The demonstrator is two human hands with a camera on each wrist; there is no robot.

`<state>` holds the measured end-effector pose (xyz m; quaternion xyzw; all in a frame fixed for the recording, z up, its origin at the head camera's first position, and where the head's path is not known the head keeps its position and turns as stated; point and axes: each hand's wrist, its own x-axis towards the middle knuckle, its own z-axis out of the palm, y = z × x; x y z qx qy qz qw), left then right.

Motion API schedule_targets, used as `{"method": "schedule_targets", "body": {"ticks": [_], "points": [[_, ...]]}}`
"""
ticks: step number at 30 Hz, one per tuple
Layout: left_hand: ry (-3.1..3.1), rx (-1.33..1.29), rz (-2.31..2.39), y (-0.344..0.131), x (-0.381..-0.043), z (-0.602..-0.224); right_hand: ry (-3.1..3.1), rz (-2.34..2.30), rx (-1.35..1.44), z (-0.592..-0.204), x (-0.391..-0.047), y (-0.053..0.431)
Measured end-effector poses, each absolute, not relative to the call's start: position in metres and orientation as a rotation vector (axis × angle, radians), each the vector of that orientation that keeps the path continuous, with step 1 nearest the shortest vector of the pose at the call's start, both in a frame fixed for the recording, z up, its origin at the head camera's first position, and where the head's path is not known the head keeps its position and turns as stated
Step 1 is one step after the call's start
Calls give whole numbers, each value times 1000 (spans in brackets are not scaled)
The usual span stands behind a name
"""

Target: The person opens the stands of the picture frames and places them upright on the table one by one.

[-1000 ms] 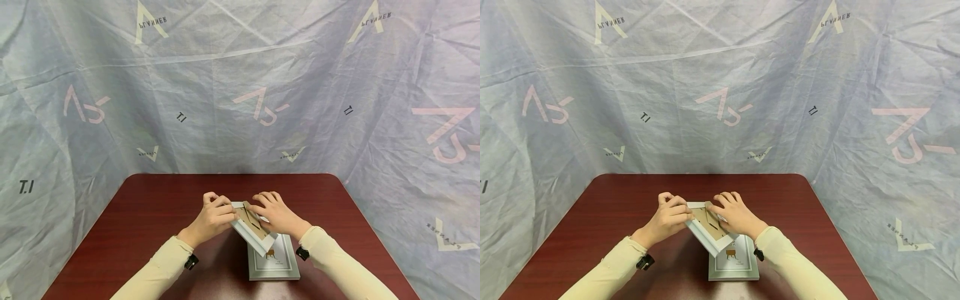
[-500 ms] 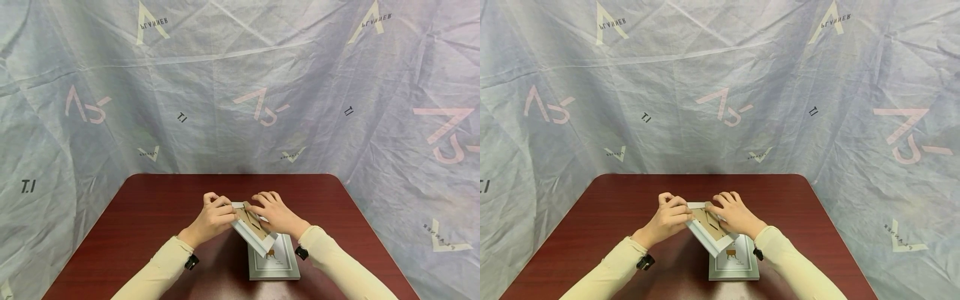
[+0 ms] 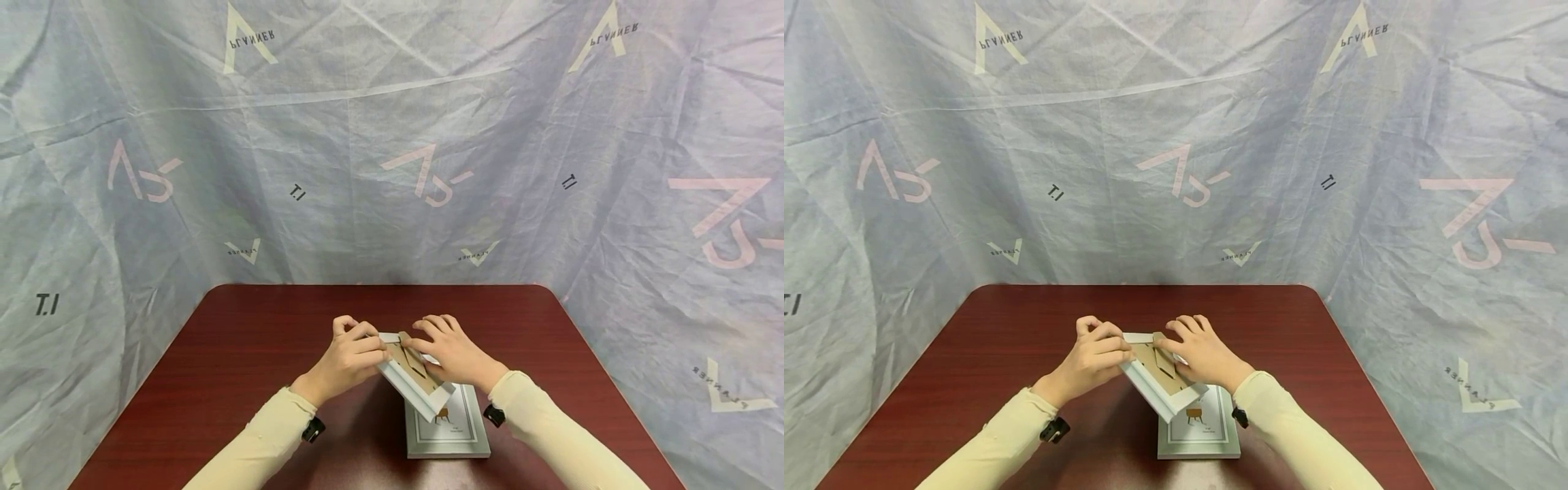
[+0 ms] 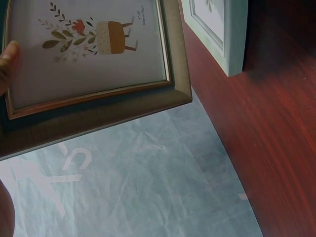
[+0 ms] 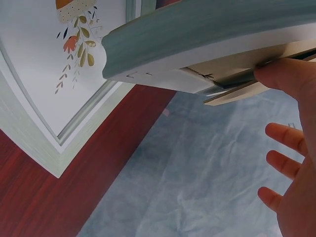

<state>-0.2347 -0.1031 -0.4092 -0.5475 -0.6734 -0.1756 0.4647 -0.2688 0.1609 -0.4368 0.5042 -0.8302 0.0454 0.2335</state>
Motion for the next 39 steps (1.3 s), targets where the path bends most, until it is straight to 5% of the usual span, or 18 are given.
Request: {"method": "schedule_targets", "body": {"ticks": [39], "points": [[-1657,-1344,-417,-104,-231,-412,-2199,59,1376,-434,-268,164]]}}
